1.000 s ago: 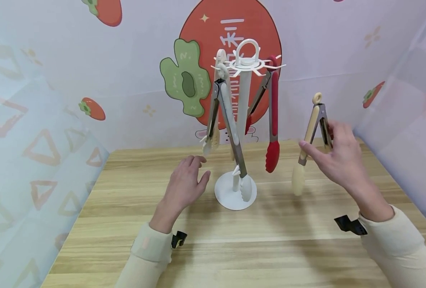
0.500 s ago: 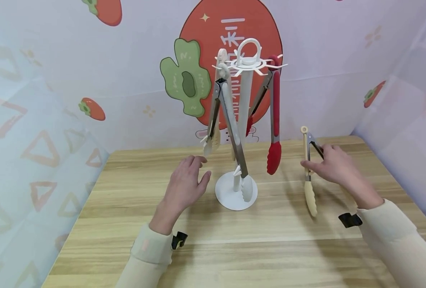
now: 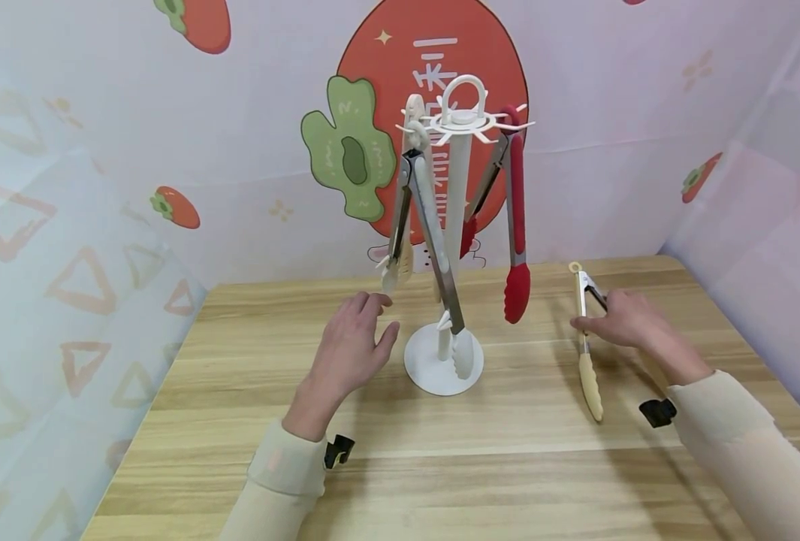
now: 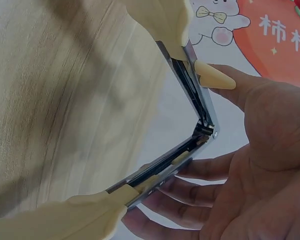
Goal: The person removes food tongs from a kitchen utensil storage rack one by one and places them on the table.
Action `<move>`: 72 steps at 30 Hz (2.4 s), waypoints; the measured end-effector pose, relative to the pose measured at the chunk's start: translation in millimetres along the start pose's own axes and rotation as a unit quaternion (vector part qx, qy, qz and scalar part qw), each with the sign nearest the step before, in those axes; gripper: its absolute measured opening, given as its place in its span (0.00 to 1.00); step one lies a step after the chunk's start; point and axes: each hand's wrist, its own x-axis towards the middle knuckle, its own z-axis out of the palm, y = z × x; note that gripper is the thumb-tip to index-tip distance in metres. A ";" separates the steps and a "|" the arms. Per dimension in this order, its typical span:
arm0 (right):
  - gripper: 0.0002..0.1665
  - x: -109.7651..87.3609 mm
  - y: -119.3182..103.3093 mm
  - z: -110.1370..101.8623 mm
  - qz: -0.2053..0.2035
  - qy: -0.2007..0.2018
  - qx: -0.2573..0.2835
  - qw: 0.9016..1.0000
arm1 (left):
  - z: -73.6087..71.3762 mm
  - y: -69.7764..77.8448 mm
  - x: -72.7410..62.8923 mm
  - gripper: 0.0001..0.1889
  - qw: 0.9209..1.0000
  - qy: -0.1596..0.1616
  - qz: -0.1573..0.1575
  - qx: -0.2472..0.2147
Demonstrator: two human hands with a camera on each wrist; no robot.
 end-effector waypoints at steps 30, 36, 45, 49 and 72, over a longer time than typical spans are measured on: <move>0.32 11.4 22.2 3.9 0.036 -0.055 -0.021 0.998 | -10.7 5.7 0.4 0.13 1.000 0.010 0.002 0.005; 0.32 10.4 22.5 2.2 0.043 -0.058 -0.038 0.997 | -20.0 9.5 6.4 0.14 0.999 0.045 0.013 -0.006; 0.31 13.9 22.9 4.0 0.037 -0.071 -0.054 0.995 | -31.1 12.2 18.3 0.15 0.996 0.085 0.023 -0.026; 0.31 13.8 22.1 4.5 0.041 -0.074 -0.052 0.995 | -34.3 14.1 22.7 0.14 0.995 0.093 0.022 -0.033; 0.37 14.7 25.1 5.9 0.040 -0.083 -0.054 0.994 | -40.3 19.8 30.9 0.17 0.994 0.099 0.026 -0.050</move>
